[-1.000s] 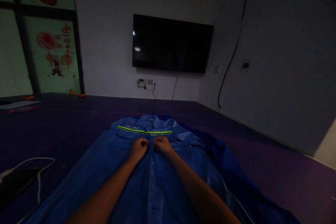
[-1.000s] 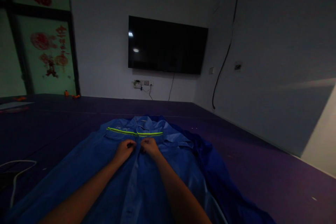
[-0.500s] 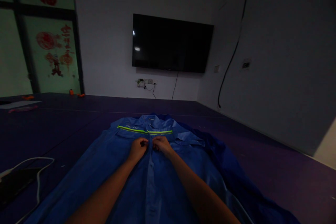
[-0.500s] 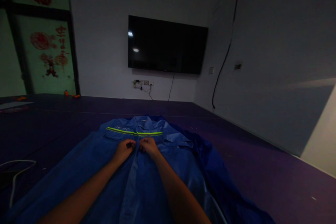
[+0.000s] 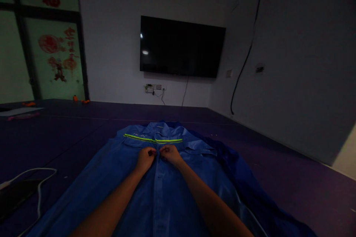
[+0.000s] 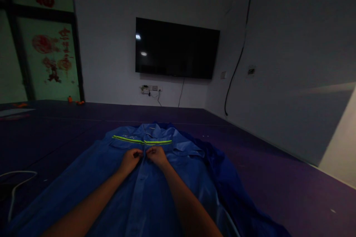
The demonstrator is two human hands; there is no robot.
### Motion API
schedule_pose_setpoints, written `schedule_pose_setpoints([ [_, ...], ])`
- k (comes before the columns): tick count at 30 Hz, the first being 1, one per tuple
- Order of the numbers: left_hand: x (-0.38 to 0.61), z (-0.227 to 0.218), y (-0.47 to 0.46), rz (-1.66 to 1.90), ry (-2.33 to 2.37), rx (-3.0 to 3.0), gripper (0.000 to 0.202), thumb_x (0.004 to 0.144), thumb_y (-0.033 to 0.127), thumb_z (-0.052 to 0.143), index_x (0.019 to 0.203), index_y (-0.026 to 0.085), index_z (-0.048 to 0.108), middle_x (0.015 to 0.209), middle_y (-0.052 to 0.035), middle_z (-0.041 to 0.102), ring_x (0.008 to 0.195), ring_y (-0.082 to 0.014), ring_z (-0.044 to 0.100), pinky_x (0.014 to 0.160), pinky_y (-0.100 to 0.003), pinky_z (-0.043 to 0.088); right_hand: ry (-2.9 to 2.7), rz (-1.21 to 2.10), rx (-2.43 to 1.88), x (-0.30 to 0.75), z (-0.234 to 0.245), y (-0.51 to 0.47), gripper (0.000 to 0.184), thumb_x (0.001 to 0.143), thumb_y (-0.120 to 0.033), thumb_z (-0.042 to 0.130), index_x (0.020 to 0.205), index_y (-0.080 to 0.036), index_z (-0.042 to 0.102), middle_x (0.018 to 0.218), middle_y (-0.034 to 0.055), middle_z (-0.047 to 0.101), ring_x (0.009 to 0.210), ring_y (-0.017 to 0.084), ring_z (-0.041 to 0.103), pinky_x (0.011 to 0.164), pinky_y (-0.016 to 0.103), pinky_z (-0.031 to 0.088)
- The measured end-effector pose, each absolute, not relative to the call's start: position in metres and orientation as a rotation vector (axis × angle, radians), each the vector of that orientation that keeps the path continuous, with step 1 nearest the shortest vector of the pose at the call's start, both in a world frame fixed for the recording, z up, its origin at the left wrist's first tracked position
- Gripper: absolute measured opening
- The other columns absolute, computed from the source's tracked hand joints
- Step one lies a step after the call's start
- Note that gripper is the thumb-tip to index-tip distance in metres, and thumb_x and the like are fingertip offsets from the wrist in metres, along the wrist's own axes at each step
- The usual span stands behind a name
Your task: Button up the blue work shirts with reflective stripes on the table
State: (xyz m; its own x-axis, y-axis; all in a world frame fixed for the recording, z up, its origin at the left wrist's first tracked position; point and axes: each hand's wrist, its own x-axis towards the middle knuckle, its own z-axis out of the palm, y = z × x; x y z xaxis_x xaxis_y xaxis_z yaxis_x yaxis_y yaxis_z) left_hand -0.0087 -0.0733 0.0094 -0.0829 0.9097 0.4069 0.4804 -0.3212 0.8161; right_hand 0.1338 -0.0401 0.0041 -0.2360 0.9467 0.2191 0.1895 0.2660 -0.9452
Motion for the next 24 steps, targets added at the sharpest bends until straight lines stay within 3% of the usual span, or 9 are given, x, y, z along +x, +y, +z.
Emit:
schedule_pose_setpoints([
  [5, -0.009, 0.0106, -0.0743, 1.371, 1.508, 1.786, 0.017, 0.065, 0.01, 0.052, 0.071, 0.015, 0.067, 0.077, -0.0057, 0.07, 0.073, -0.0161, 0.064, 0.073, -0.028, 0.049, -1.695, 0.91, -1.092, 0.1327, 0.0032, -0.0415, 0.005, 0.061, -0.01, 0.056, 0.061, -0.014, 0.059, 0.048, -0.0045, 0.052, 0.039, 0.007, 0.045, 0.04, 0.018, 0.033],
  [15, -0.011, 0.008, -0.0718, 1.351, 1.517, 1.777, 0.017, 0.064, 0.007, 0.052, 0.071, 0.014, 0.066, 0.077, -0.0052, 0.07, 0.073, -0.0165, 0.064, 0.072, -0.028, 0.048, -1.849, 0.607, -1.121, 0.1315, 0.01, -0.0444, 0.015, 0.062, -0.007, 0.056, 0.061, -0.019, 0.065, 0.063, -0.0001, 0.065, 0.06, 0.014, 0.057, 0.058, 0.022, 0.041],
  [24, -0.0119, 0.0072, -0.0711, 1.347, 1.503, 1.785, 0.016, 0.064, 0.007, 0.052, 0.069, 0.014, 0.065, 0.075, -0.0047, 0.069, 0.073, -0.0156, 0.063, 0.071, -0.027, 0.048, -1.906, 0.503, -1.113, 0.1308, 0.0091, -0.0475, 0.016, 0.064, -0.008, 0.056, 0.064, -0.019, 0.068, 0.066, 0.0007, 0.066, 0.06, 0.014, 0.057, 0.056, 0.021, 0.042],
])
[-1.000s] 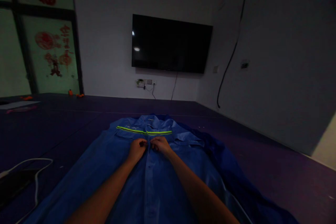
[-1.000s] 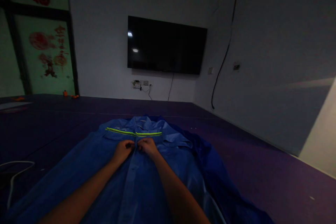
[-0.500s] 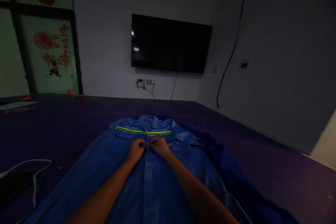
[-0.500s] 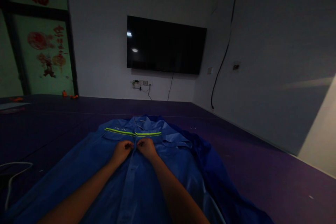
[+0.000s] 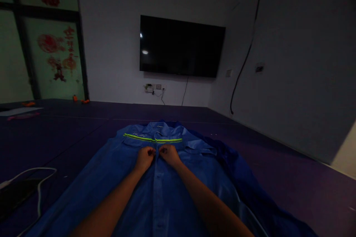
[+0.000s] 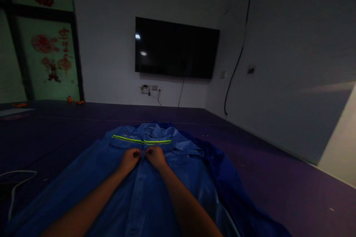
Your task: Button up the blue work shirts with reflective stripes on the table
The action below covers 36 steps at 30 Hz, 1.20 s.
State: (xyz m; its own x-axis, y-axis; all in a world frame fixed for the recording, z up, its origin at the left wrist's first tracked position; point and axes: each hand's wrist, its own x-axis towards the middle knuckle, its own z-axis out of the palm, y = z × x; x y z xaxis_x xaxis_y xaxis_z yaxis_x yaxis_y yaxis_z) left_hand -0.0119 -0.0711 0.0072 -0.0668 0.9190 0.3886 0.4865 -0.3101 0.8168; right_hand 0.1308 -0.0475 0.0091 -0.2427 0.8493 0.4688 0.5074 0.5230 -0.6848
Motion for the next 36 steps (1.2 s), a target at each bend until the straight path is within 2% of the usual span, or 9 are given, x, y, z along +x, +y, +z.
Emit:
schedule_pose_setpoints([
  [5, -0.0117, 0.0066, -0.071, 1.356, 1.495, 1.791, 0.017, 0.064, 0.007, 0.052, 0.07, 0.014, 0.066, 0.075, -0.0049, 0.069, 0.072, -0.0157, 0.064, 0.072, -0.027, 0.048, -1.929, 0.478, -1.085, 0.1323, 0.0092, -0.0477, 0.015, 0.066, -0.008, 0.057, 0.063, -0.019, 0.068, 0.064, 0.0004, 0.065, 0.06, 0.014, 0.056, 0.057, 0.021, 0.04],
  [15, -0.0112, 0.0084, -0.0729, 1.363, 1.515, 1.798, 0.019, 0.063, 0.005, 0.052, 0.07, 0.015, 0.066, 0.076, -0.0043, 0.069, 0.073, -0.0154, 0.064, 0.073, -0.027, 0.048, -2.026, 0.33, -1.055, 0.133, 0.013, -0.0509, 0.018, 0.07, -0.009, 0.054, 0.069, -0.02, 0.068, 0.075, 0.0016, 0.066, 0.069, 0.015, 0.057, 0.064, 0.023, 0.042],
  [25, -0.0102, 0.0089, -0.0747, 1.359, 1.532, 1.827, 0.019, 0.064, 0.007, 0.052, 0.072, 0.014, 0.067, 0.078, -0.0054, 0.069, 0.073, -0.0155, 0.063, 0.073, -0.026, 0.047, -1.963, 0.389, -1.125, 0.1309, 0.0105, -0.0496, 0.013, 0.07, -0.012, 0.056, 0.072, -0.02, 0.066, 0.076, 0.0019, 0.067, 0.068, 0.015, 0.059, 0.064, 0.024, 0.044],
  [30, -0.0104, 0.0094, -0.0746, 1.345, 1.533, 1.838, 0.015, 0.065, 0.01, 0.052, 0.067, 0.015, 0.066, 0.07, -0.0041, 0.068, 0.07, -0.016, 0.063, 0.069, -0.026, 0.047, -2.005, 0.347, -1.107, 0.1318, 0.0113, -0.0497, 0.014, 0.07, -0.011, 0.056, 0.07, -0.02, 0.067, 0.077, 0.0021, 0.067, 0.074, 0.016, 0.06, 0.068, 0.024, 0.044],
  [36, -0.0098, 0.0094, -0.0741, 1.383, 1.536, 1.811, 0.02, 0.061, 0.002, 0.049, 0.068, 0.015, 0.063, 0.067, -0.002, 0.066, 0.067, -0.0133, 0.061, 0.066, -0.023, 0.046, -2.07, 0.285, -1.077, 0.132, 0.0123, -0.0521, 0.016, 0.072, -0.012, 0.055, 0.071, -0.022, 0.068, 0.077, 0.0018, 0.067, 0.071, 0.015, 0.059, 0.064, 0.023, 0.042],
])
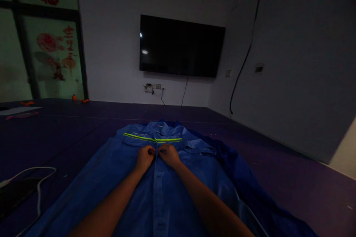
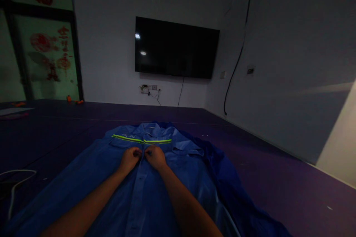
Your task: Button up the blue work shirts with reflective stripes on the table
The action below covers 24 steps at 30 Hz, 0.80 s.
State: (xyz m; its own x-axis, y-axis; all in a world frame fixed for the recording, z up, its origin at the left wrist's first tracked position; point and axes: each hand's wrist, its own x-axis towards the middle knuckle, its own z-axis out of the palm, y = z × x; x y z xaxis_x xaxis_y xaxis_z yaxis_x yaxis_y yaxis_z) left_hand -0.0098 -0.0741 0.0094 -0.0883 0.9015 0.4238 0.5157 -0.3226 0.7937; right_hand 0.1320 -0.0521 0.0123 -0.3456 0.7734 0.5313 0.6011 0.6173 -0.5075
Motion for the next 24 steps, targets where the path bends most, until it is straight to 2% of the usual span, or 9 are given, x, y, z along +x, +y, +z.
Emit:
schedule_pose_setpoints([
  [8, -0.0088, 0.0064, -0.0723, 1.436, 1.472, 1.801, 0.026, 0.06, 0.001, 0.05, 0.079, 0.014, 0.062, 0.064, 0.0006, 0.063, 0.062, -0.0103, 0.059, 0.063, -0.021, 0.045, -2.098, 0.272, -1.109, 0.1317, 0.0076, -0.0487, 0.016, 0.07, -0.012, 0.056, 0.074, -0.022, 0.068, 0.082, 0.002, 0.068, 0.073, 0.016, 0.06, 0.065, 0.023, 0.042],
  [13, -0.0081, 0.0069, -0.0719, 1.418, 1.508, 1.818, 0.028, 0.062, 0.003, 0.049, 0.084, 0.013, 0.063, 0.069, -0.0013, 0.064, 0.063, -0.0109, 0.059, 0.064, -0.023, 0.045, -2.129, 0.232, -1.116, 0.1311, 0.0053, -0.0467, 0.016, 0.069, -0.011, 0.056, 0.072, -0.022, 0.067, 0.079, 0.0019, 0.068, 0.075, 0.017, 0.06, 0.066, 0.023, 0.042],
  [17, -0.0069, 0.009, -0.074, 1.439, 1.51, 1.795, 0.016, 0.067, 0.015, 0.055, 0.082, 0.013, 0.062, 0.068, -0.0022, 0.064, 0.064, -0.0125, 0.059, 0.064, -0.024, 0.045, -2.136, 0.211, -1.146, 0.1314, 0.0057, -0.0471, 0.014, 0.068, -0.013, 0.057, 0.074, -0.02, 0.068, 0.08, 0.0032, 0.068, 0.076, 0.017, 0.061, 0.066, 0.024, 0.042],
  [19, -0.0067, 0.01, -0.0754, 1.429, 1.498, 1.801, 0.019, 0.067, 0.02, 0.059, 0.083, 0.012, 0.062, 0.064, -0.0007, 0.062, 0.062, -0.013, 0.059, 0.061, -0.024, 0.045, -2.133, 0.219, -1.157, 0.1317, 0.006, -0.0472, 0.014, 0.068, -0.013, 0.058, 0.075, -0.02, 0.068, 0.081, 0.0035, 0.068, 0.078, 0.018, 0.061, 0.068, 0.024, 0.043],
  [24, -0.0077, 0.0105, -0.0753, 1.399, 1.545, 1.788, 0.024, 0.063, 0.006, 0.056, 0.085, 0.012, 0.062, 0.064, 0.0008, 0.06, 0.062, -0.0108, 0.058, 0.063, -0.022, 0.044, -2.116, 0.308, -1.163, 0.1318, 0.0062, -0.047, 0.011, 0.069, -0.016, 0.06, 0.074, -0.019, 0.068, 0.08, 0.0022, 0.069, 0.076, 0.016, 0.062, 0.066, 0.022, 0.044],
])
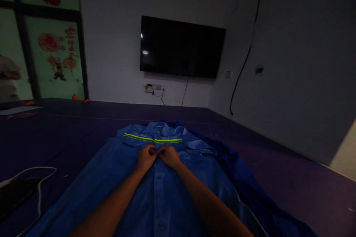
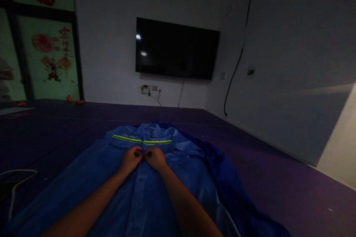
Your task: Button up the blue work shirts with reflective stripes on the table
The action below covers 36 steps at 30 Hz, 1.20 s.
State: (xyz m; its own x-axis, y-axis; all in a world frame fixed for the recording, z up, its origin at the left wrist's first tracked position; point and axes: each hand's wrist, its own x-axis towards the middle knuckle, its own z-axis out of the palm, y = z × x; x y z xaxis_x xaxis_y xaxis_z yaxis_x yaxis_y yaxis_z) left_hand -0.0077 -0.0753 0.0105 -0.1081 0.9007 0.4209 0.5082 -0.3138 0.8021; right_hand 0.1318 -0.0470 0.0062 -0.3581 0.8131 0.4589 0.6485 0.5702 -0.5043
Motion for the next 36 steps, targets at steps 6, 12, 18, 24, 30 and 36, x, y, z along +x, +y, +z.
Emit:
schedule_pose_setpoints([
  [6, -0.009, 0.008, -0.074, 1.44, 1.541, 1.75, 0.028, 0.061, 0.0, 0.053, 0.084, 0.013, 0.062, 0.067, 0.0005, 0.06, 0.065, -0.0097, 0.057, 0.064, -0.021, 0.044, -2.074, 0.386, -1.128, 0.132, 0.006, -0.046, 0.009, 0.065, -0.014, 0.062, 0.069, -0.019, 0.068, 0.074, 0.0008, 0.069, 0.067, 0.014, 0.061, 0.061, 0.021, 0.044],
  [12, -0.01, 0.006, -0.073, 1.459, 1.491, 1.724, 0.028, 0.059, 0.001, 0.052, 0.082, 0.013, 0.062, 0.065, 0.0011, 0.059, 0.063, -0.0103, 0.057, 0.063, -0.022, 0.044, -2.036, 0.46, -1.108, 0.134, 0.003, -0.042, 0.008, 0.063, -0.014, 0.063, 0.067, -0.02, 0.068, 0.069, -0.0006, 0.067, 0.06, 0.013, 0.058, 0.054, 0.021, 0.041],
  [18, -0.011, 0.005, -0.071, 1.492, 1.452, 1.69, 0.028, 0.058, 0.004, 0.052, 0.082, 0.014, 0.062, 0.064, 0.0009, 0.06, 0.063, -0.0111, 0.057, 0.064, -0.023, 0.045, -1.955, 0.568, -1.092, 0.134, 0.0, -0.04, 0.006, 0.063, -0.015, 0.063, 0.065, -0.019, 0.067, 0.061, -0.0014, 0.064, 0.055, 0.013, 0.055, 0.053, 0.022, 0.038],
  [24, -0.009, 0.007, -0.072, 1.524, 1.359, 1.624, 0.024, 0.061, 0.014, 0.055, 0.084, 0.014, 0.062, 0.061, 0.0021, 0.058, 0.061, -0.0118, 0.056, 0.062, -0.023, 0.044, -1.873, 0.645, -1.01, 0.135, 0.0, -0.037, 0.006, 0.067, -0.015, 0.058, 0.066, -0.018, 0.064, 0.068, -0.0003, 0.063, 0.062, 0.013, 0.056, 0.059, 0.024, 0.042],
  [30, -0.009, 0.007, -0.074, 1.523, 1.216, 1.597, 0.031, 0.06, 0.017, 0.059, 0.091, 0.015, 0.061, 0.064, 0.0026, 0.058, 0.061, -0.0106, 0.055, 0.061, -0.022, 0.043, -1.814, 0.705, -0.949, 0.136, -0.002, -0.032, 0.004, 0.067, -0.016, 0.058, 0.065, -0.017, 0.062, 0.067, 0.0, 0.062, 0.067, 0.014, 0.057, 0.062, 0.024, 0.044],
  [36, -0.009, 0.005, -0.072, 1.539, 1.193, 1.613, 0.03, 0.06, 0.012, 0.056, 0.089, 0.015, 0.061, 0.061, 0.0031, 0.056, 0.061, -0.0106, 0.055, 0.063, -0.022, 0.043, -1.768, 0.765, -0.94, 0.136, -0.005, -0.031, 0.01, 0.068, -0.026, 0.062, 0.066, -0.017, 0.064, 0.062, -0.0005, 0.061, 0.058, 0.012, 0.055, 0.054, 0.022, 0.042],
])
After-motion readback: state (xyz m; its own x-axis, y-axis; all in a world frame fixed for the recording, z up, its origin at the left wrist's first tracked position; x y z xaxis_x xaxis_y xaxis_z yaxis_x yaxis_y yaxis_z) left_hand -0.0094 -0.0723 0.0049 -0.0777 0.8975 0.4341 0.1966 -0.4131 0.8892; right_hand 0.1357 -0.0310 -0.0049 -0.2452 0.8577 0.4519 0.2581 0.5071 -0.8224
